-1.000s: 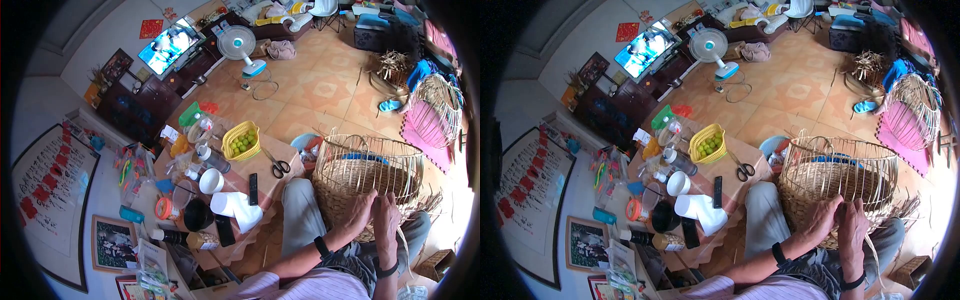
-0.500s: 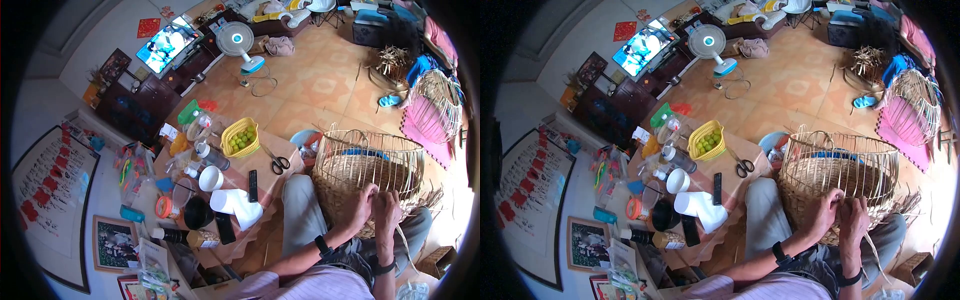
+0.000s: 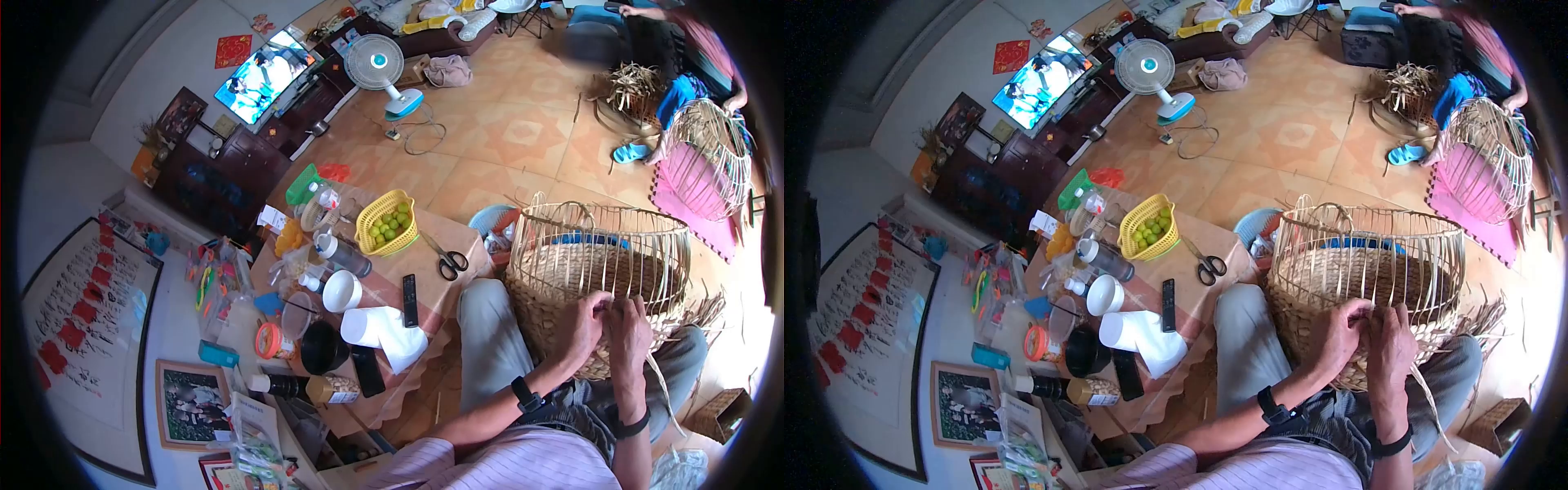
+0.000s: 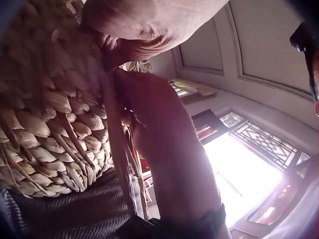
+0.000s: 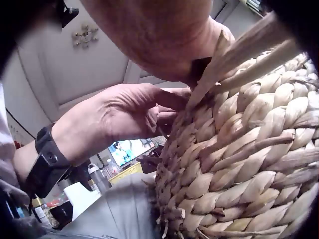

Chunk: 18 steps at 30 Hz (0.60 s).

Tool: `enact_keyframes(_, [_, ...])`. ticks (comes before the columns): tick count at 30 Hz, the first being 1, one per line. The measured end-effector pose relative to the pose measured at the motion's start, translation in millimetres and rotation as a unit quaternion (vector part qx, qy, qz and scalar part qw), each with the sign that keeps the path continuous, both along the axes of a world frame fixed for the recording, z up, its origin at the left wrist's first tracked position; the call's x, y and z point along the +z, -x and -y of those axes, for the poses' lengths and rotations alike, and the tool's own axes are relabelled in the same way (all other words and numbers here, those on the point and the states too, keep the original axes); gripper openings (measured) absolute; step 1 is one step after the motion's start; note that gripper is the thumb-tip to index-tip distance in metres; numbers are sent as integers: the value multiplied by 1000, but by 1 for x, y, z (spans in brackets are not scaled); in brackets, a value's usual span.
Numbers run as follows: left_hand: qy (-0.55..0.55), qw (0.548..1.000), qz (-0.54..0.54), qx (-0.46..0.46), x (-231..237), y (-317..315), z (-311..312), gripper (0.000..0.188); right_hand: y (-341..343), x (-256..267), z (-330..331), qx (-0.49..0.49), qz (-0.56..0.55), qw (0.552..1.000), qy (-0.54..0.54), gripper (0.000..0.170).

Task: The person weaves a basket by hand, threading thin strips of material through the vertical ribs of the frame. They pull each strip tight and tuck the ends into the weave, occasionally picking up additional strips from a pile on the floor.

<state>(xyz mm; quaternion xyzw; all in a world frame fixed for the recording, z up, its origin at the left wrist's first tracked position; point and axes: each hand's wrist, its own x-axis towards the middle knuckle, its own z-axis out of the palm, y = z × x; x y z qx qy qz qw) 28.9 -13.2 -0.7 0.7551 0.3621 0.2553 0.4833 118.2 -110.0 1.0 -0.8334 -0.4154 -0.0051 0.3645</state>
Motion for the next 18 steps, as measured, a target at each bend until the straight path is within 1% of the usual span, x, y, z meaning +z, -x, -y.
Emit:
enact_keyframes(3, [-19, 1000, -20, -13, 2, 2, 0, 23, 1, -7, -1, -21, 8, 1000, -7, 15])
enact_keyframes(6, [-48, 999, -14, -12, -3, 4, 2, 23, -2, -10, 1, -6, 3, 996, -92, 17])
enact_keyframes(9, [-52, 996, 72, 13, -5, 5, 5, 24, -6, -12, 2, -3, -4, 996, -89, 17])
enact_keyframes(10, [-39, 997, 65, 11, -3, 5, 5, 23, -6, -10, 2, -3, 10, 998, -61, 18])
enact_keyframes(12, [-10, 998, 54, 12, 3, 5, 6, 23, -5, -12, 1, -6, 17, 999, -45, 18])
enact_keyframes(15, [-59, 998, 33, -4, -4, 6, 3, 24, -3, -13, 2, -3, 25, 999, -31, 17])
enact_keyframes(18, [-78, 997, 22, -16, -9, 8, 3, 25, -1, -13, 2, 2, 28, 999, -38, 15])
